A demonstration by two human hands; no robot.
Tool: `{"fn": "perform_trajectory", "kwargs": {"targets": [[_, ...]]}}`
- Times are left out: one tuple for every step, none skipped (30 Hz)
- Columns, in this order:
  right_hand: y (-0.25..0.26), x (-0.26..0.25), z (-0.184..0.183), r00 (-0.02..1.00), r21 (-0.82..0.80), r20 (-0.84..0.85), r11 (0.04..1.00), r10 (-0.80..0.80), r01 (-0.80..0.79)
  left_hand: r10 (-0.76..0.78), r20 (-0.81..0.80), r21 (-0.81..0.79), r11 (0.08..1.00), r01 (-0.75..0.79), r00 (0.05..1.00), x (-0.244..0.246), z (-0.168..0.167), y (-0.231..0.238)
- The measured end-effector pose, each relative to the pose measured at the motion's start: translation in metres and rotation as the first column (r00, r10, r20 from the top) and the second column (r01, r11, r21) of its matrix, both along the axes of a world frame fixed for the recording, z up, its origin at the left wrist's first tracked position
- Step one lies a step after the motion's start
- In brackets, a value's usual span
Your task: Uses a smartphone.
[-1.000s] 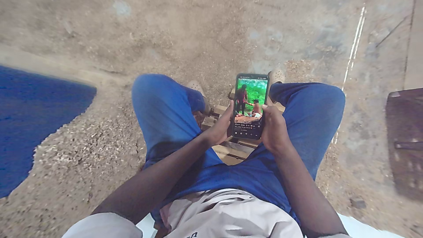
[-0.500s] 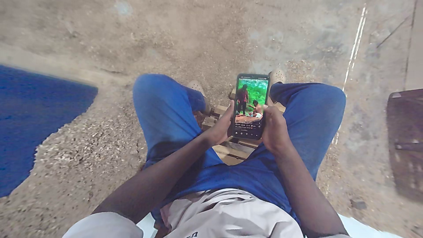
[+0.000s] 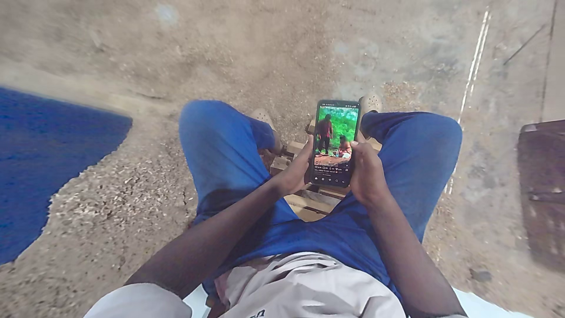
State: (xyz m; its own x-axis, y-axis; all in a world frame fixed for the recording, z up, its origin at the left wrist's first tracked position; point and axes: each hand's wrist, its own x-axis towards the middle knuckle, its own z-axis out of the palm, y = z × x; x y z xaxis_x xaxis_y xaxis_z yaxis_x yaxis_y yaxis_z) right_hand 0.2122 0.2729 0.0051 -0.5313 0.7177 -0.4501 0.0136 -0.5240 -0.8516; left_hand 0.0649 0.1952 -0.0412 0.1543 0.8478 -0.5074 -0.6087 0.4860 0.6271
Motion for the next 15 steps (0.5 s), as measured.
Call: {"fn": "perform_trajectory", "kwargs": {"targets": [[0.0002, -0.0002, 0.0001, 1.000, 0.000, 0.000, 1.000, 0.000, 0.000, 0.001, 0.005, 0.007, 1.000, -0.002, 1.000, -0.0002, -0.0006, 0.0000], [0.0001, -0.0002, 0.0001, 1.000, 0.001, 0.000, 1.000, 0.000, 0.000, 0.004, 0.011, 0.012, 1.000, -0.004, 1.000, -0.0002, -0.0010, -0.0002], [-0.0001, -0.0002, 0.0000, 1.000, 0.003, -0.001, 1.000, -0.002, 0.002, 0.006, 0.019, 0.015, 1.000, -0.007, 1.000, -0.0002, -0.0010, -0.0004], [-0.0001, -0.0003, -0.0002, 1.000, 0.005, -0.002, 1.000, -0.003, 0.003, 0.008, 0.025, 0.013, 1.000, -0.008, 1.000, -0.0002, -0.0005, -0.0005], [-0.0001, -0.0003, -0.0003, 1.000, 0.004, -0.003, 1.000, -0.004, 0.004, 0.010, 0.025, 0.008, 1.000, -0.010, 1.000, -0.0001, 0.0001, -0.0004], [-0.0001, -0.0004, -0.0002, 1.000, 0.003, -0.004, 1.000, -0.005, 0.005, 0.008, 0.022, 0.008, 1.000, -0.008, 1.000, -0.0003, 0.0004, -0.0002], [0.0000, -0.0003, -0.0001, 1.000, 0.002, -0.006, 1.000, -0.005, 0.005, 0.007, 0.024, 0.016, 1.000, -0.007, 1.000, -0.0003, -0.0002, -0.0001], [0.0001, -0.0003, 0.0001, 1.000, 0.001, -0.006, 1.000, -0.004, 0.004, 0.007, 0.029, 0.027, 1.000, -0.008, 1.000, -0.0006, -0.0016, -0.0003], [0.0000, -0.0004, 0.0002, 1.000, -0.002, -0.004, 1.000, -0.004, 0.004, 0.004, 0.030, 0.038, 0.999, -0.005, 1.000, -0.0008, -0.0025, -0.0006], [-0.0002, -0.0004, 0.0003, 1.000, -0.004, -0.004, 1.000, -0.005, 0.005, 0.003, 0.029, 0.040, 0.999, -0.004, 1.000, -0.0009, -0.0027, -0.0009], [-0.0002, -0.0003, 0.0006, 1.000, -0.004, -0.005, 1.000, -0.007, 0.007, 0.002, 0.028, 0.038, 0.999, -0.003, 1.000, -0.0009, -0.0026, -0.0009], [-0.0003, -0.0003, 0.0009, 1.000, -0.003, -0.004, 1.000, -0.009, 0.009, 0.001, 0.030, 0.034, 0.999, -0.002, 1.000, -0.0009, -0.0025, -0.0009], [-0.0002, -0.0001, 0.0011, 1.000, -0.003, -0.003, 1.000, -0.010, 0.010, 0.000, 0.029, 0.027, 1.000, -0.001, 1.000, -0.0008, -0.0023, -0.0008], [-0.0004, 0.0001, 0.0013, 1.000, -0.004, -0.002, 1.000, -0.009, 0.009, 0.000, 0.022, 0.023, 1.000, 0.000, 1.000, -0.0007, -0.0023, -0.0010], [-0.0006, 0.0002, 0.0012, 1.000, -0.006, -0.006, 1.000, -0.009, 0.009, -0.001, 0.015, 0.017, 1.000, 0.001, 1.000, -0.0006, -0.0023, -0.0011]]}}
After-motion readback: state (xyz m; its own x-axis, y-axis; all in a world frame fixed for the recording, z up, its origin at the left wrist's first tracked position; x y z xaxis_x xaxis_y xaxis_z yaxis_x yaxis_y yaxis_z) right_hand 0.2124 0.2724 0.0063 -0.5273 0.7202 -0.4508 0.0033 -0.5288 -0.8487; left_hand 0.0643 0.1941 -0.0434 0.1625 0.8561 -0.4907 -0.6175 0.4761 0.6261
